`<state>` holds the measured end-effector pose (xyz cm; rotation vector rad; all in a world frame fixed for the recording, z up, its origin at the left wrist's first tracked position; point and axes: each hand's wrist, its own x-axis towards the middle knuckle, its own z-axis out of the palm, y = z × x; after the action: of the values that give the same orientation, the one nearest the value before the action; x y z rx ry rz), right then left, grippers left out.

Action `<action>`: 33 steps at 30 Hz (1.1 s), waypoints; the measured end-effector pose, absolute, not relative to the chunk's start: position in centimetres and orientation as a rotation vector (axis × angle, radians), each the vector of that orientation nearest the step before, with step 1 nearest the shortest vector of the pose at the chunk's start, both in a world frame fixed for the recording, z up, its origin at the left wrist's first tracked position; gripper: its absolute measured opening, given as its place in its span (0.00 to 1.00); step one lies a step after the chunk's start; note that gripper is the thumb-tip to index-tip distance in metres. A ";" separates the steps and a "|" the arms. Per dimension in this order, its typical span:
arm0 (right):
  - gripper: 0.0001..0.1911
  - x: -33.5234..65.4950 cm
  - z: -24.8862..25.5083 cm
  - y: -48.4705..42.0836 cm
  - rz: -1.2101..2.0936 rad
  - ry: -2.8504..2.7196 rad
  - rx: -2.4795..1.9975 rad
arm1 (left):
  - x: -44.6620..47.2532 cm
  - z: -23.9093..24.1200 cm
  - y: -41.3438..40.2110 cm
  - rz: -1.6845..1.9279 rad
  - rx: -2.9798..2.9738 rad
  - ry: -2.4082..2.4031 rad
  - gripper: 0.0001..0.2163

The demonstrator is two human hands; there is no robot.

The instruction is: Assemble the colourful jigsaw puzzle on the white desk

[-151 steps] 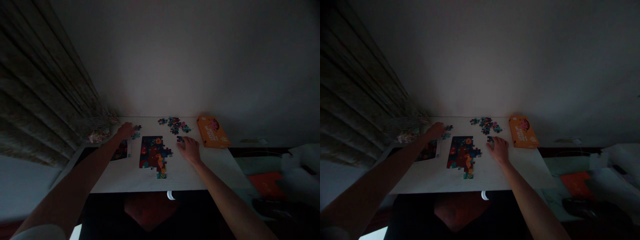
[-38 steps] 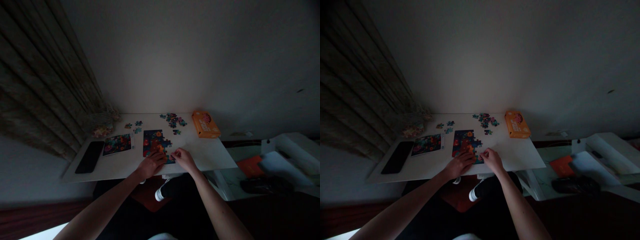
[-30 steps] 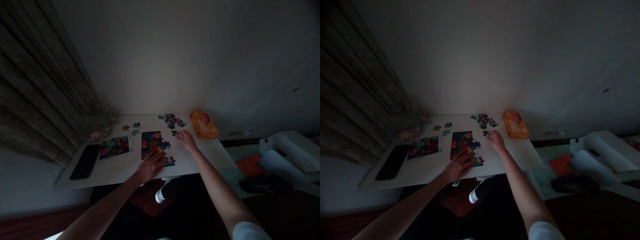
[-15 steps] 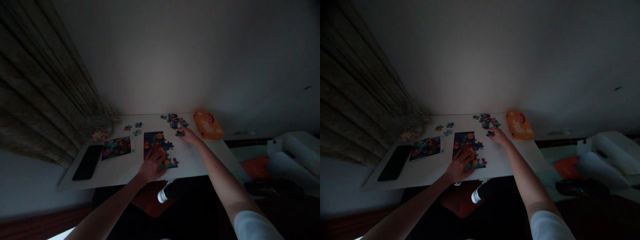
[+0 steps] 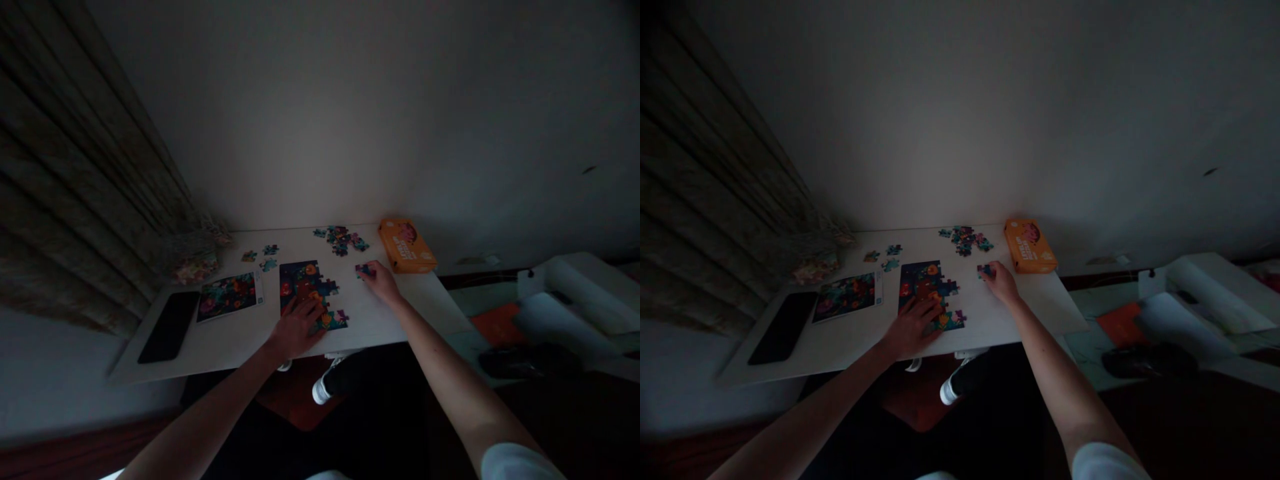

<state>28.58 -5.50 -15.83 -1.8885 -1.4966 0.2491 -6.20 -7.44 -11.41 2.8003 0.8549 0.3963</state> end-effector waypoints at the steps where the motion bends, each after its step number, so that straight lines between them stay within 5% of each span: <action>1: 0.20 28.3 -15.9 -5.9 0.182 -1.511 -1.887 | -6.1 -11.1 -7.1 0.383 2.806 0.848 0.18; 7: 0.17 26.3 -14.5 -6.8 -0.070 -1.696 -1.986 | -2.7 -9.7 -2.3 0.411 2.763 0.930 0.16; 20: 0.18 25.6 -12.7 -6.9 -0.019 -1.796 -2.098 | 13.0 -8.4 9.9 0.469 2.394 1.394 0.23; 33: 0.19 26.1 -13.9 -6.6 -0.026 -1.771 -1.979 | 14.8 -10.1 13.0 0.601 2.266 1.383 0.16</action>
<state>26.09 -6.62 -13.86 -1.9794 -1.7705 -0.0255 14.82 13.04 -10.07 2.2660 1.3828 0.6012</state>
